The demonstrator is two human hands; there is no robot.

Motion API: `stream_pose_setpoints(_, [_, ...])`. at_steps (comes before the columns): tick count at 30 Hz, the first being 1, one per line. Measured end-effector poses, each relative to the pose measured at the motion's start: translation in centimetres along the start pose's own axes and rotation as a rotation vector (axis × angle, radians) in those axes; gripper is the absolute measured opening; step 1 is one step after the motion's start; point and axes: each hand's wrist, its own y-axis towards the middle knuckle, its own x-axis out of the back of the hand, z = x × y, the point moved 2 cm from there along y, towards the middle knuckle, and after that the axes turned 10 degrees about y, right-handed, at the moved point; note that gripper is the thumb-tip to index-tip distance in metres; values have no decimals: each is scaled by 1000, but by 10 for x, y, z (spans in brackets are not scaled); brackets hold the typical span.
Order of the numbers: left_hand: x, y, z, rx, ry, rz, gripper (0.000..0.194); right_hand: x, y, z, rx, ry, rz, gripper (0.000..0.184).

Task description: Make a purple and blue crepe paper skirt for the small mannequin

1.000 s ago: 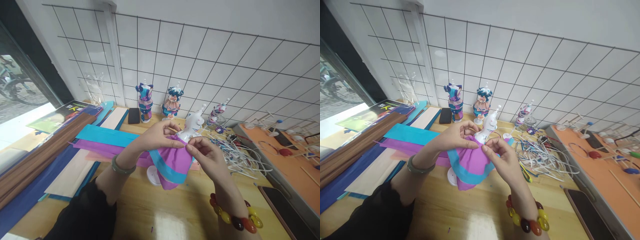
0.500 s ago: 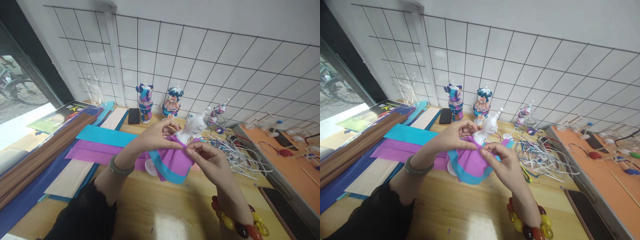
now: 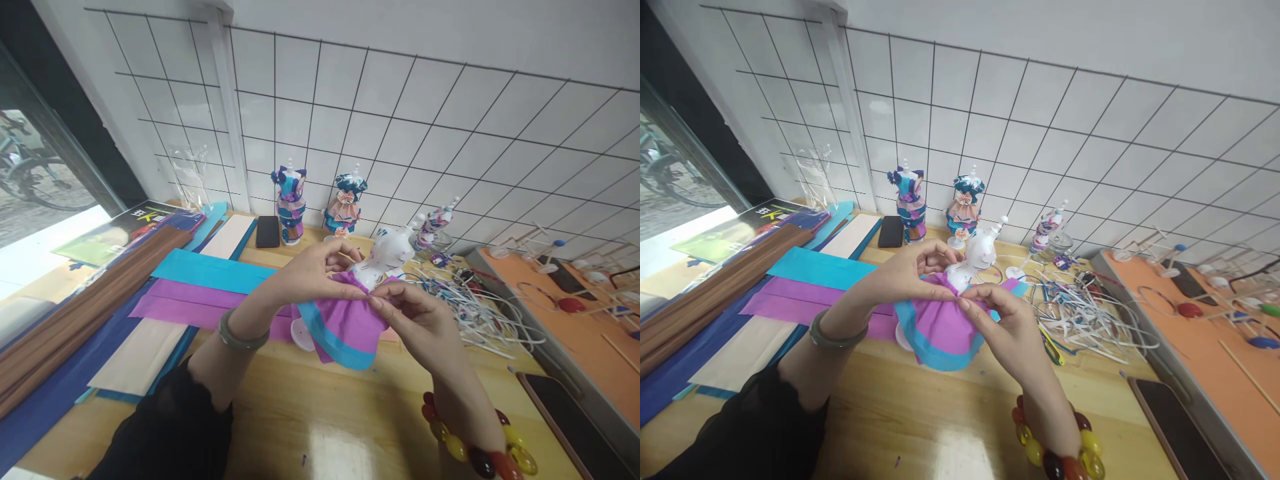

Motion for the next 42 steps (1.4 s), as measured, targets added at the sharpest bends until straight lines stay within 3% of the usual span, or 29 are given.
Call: stream_pose_setpoints(42, [-8,1,1,5,-36,29,46,-3,2,4,-9,43,-55,16])
